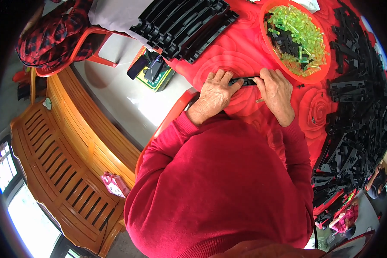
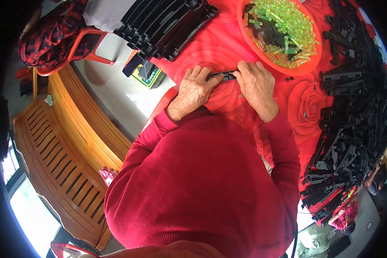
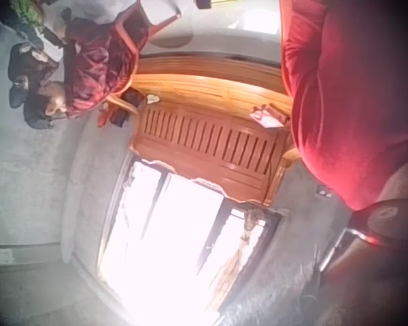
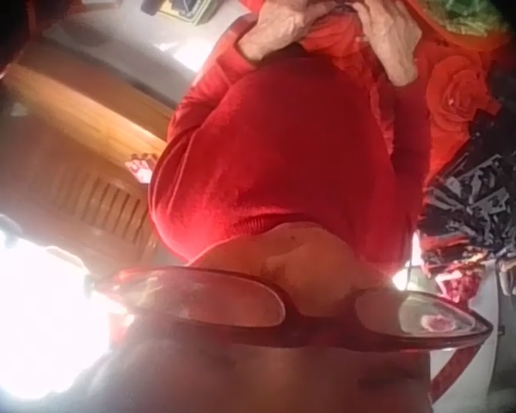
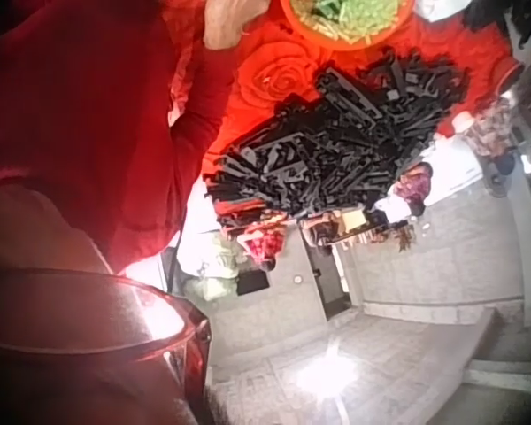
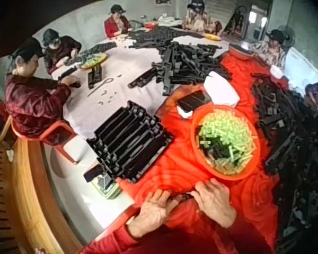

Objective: The person assembles plastic parts by fitting small cylinders into plastic frames and pressing them into place by hand.

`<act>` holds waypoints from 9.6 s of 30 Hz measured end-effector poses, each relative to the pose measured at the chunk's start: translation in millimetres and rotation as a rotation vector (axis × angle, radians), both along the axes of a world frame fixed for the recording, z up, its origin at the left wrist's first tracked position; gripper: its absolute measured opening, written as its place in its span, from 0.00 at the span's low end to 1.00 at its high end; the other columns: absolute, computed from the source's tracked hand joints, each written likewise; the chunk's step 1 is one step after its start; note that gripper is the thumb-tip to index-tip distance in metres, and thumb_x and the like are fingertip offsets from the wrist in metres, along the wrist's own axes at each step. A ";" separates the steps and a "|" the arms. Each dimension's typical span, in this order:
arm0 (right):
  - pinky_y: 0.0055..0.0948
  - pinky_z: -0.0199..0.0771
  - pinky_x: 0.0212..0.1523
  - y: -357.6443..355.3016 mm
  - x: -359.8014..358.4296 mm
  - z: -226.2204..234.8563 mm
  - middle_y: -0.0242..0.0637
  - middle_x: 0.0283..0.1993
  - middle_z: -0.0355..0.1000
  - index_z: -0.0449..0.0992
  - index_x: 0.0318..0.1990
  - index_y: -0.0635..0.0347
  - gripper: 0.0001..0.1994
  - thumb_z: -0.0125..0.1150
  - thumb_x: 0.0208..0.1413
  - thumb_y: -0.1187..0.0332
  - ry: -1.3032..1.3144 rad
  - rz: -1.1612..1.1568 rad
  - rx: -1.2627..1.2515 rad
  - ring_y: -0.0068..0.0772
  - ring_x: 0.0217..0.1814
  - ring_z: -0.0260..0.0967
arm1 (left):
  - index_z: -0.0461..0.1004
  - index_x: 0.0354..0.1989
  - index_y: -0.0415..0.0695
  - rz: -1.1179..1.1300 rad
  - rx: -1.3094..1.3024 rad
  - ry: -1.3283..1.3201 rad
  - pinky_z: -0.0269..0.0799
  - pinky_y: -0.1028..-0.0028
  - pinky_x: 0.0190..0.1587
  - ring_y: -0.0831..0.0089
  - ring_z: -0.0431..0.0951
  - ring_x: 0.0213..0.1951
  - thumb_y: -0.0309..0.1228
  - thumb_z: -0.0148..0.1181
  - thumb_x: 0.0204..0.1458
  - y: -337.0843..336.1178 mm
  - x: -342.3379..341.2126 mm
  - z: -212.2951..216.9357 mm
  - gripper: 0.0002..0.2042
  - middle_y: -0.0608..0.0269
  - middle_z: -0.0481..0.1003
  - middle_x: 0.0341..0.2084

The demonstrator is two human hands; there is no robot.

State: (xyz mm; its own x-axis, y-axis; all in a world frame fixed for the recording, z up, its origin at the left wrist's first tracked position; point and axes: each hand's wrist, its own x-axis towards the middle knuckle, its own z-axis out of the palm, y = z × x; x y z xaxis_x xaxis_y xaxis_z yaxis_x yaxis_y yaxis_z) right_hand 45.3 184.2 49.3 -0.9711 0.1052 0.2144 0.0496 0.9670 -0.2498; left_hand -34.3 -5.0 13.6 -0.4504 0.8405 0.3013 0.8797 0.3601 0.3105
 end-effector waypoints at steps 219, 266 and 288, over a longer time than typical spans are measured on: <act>0.49 0.69 0.29 -50.7 72.4 -13.0 0.50 0.24 0.71 0.61 0.58 0.68 0.27 0.58 0.51 0.66 -0.209 -0.263 -0.702 0.56 0.27 0.72 | 0.73 0.42 0.36 0.132 0.109 0.018 0.54 0.46 0.57 0.54 0.65 0.52 0.32 0.65 0.37 10.7 47.8 2.7 0.21 0.53 0.68 0.40; 0.26 0.71 0.36 -24.7 83.3 -4.1 0.40 0.35 0.72 0.73 0.41 0.66 0.09 0.60 0.51 0.78 0.232 -0.357 -0.824 0.29 0.34 0.71 | 0.76 0.43 0.47 -0.160 0.071 -0.075 0.58 0.50 0.57 0.52 0.65 0.53 0.31 0.67 0.40 19.2 20.7 10.7 0.18 0.53 0.66 0.47; 0.35 0.69 0.22 -4.8 67.5 -4.1 0.37 0.34 0.64 0.73 0.33 0.61 0.06 0.61 0.47 0.77 0.275 0.047 -0.232 0.37 0.23 0.69 | 0.73 0.44 0.34 -0.147 -0.007 -1.077 0.73 0.67 0.45 0.60 0.78 0.40 0.38 0.68 0.46 0.9 -27.0 35.3 0.22 0.51 0.77 0.35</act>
